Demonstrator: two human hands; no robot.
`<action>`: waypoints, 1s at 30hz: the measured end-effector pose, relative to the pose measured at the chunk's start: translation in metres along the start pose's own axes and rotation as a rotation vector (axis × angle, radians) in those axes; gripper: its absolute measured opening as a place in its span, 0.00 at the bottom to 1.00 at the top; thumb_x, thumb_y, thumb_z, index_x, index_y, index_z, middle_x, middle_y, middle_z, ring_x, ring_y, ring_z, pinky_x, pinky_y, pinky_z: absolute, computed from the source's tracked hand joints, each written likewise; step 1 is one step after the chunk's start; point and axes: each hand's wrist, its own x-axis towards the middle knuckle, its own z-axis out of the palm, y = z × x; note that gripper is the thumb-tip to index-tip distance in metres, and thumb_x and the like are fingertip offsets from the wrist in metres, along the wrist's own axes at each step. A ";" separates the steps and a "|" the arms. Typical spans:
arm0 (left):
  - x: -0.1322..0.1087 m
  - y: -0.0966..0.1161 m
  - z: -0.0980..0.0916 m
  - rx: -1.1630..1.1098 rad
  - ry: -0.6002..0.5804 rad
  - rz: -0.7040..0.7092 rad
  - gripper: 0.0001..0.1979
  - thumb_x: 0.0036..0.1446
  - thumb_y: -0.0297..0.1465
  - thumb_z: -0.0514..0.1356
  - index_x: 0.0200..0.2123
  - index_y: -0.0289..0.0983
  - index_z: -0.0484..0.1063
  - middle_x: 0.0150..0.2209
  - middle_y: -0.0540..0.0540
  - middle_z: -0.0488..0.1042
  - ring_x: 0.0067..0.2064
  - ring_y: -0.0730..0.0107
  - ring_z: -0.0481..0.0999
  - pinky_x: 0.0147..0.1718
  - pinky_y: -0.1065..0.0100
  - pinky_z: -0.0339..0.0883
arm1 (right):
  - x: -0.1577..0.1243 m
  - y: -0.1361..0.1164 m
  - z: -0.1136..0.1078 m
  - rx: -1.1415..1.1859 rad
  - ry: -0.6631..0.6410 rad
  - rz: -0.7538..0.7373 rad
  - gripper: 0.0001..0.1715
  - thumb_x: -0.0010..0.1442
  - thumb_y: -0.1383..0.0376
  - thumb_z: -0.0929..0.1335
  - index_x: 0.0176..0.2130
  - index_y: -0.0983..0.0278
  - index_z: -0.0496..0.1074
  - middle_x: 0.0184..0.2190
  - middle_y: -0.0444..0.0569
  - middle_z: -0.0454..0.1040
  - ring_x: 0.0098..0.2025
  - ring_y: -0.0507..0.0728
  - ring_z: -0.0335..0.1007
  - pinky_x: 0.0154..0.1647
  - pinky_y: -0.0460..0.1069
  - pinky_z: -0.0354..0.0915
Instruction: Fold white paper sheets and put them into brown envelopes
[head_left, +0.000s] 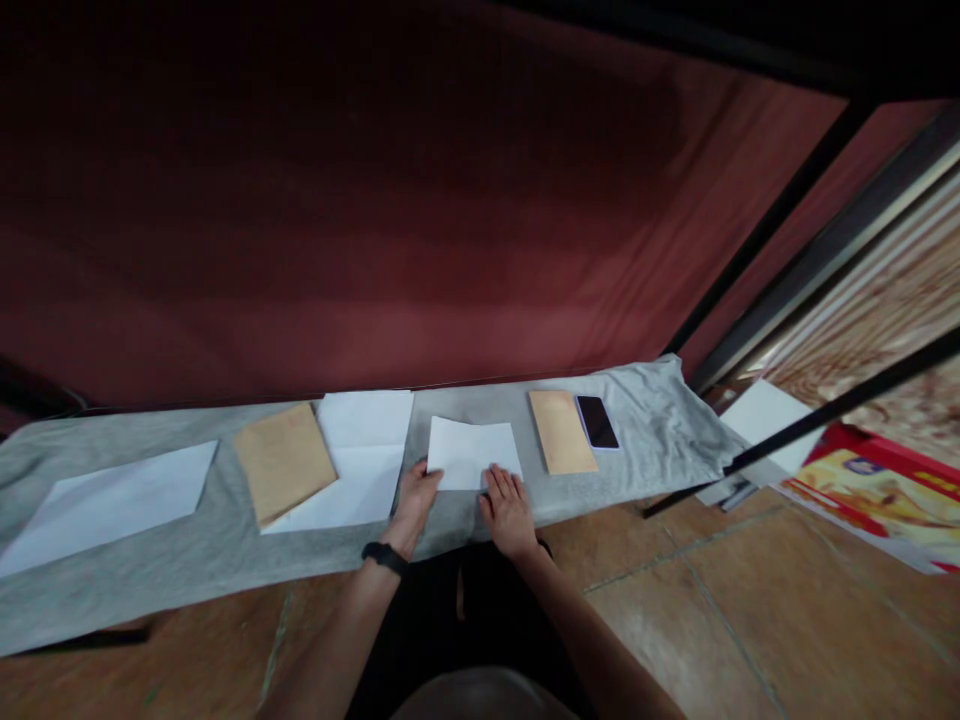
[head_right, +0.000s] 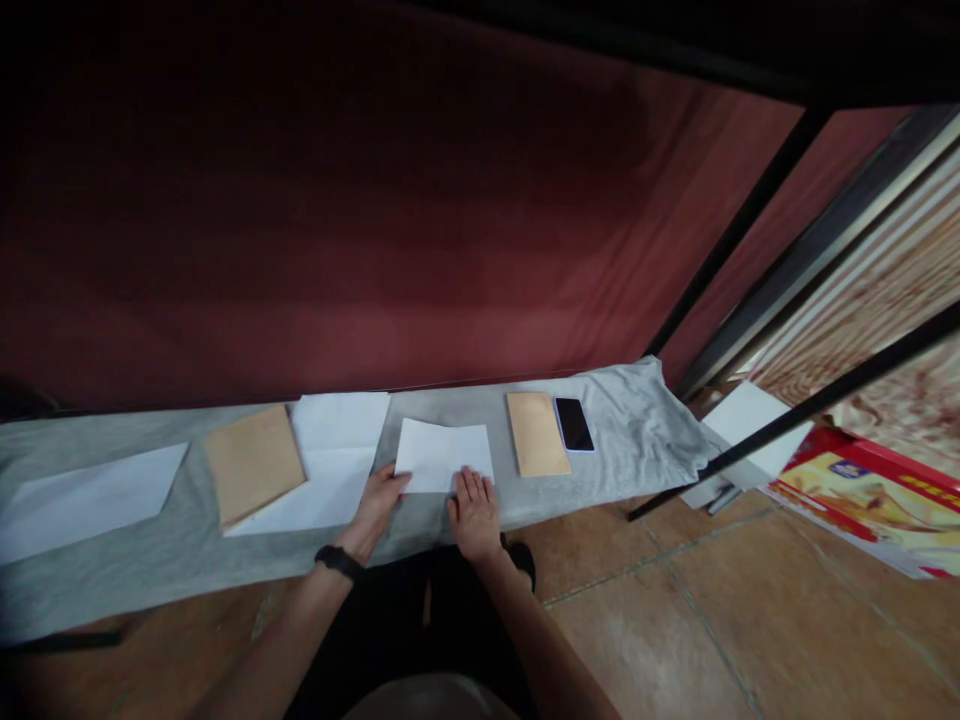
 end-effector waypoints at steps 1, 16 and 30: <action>-0.002 0.004 0.000 -0.013 -0.003 -0.006 0.14 0.41 0.36 0.66 0.31 0.34 0.74 0.25 0.48 0.75 0.25 0.68 0.72 0.24 0.69 0.63 | 0.001 -0.003 -0.002 0.025 0.000 0.012 0.31 0.69 0.65 0.63 0.69 0.66 0.61 0.68 0.57 0.63 0.70 0.63 0.58 0.71 0.62 0.54; -0.047 0.085 0.003 0.823 0.026 0.893 0.12 0.68 0.31 0.51 0.44 0.38 0.75 0.42 0.41 0.77 0.47 0.56 0.74 0.51 0.57 0.66 | 0.065 -0.043 -0.049 1.325 0.007 0.485 0.34 0.72 0.49 0.54 0.67 0.62 0.61 0.59 0.58 0.74 0.52 0.62 0.77 0.51 0.58 0.74; -0.048 -0.032 -0.013 0.796 -0.241 0.764 0.09 0.65 0.29 0.56 0.42 0.41 0.77 0.45 0.44 0.80 0.49 0.58 0.77 0.51 0.56 0.69 | -0.015 0.041 -0.032 1.109 0.109 0.527 0.24 0.57 0.52 0.70 0.50 0.60 0.75 0.44 0.54 0.81 0.43 0.62 0.78 0.47 0.60 0.75</action>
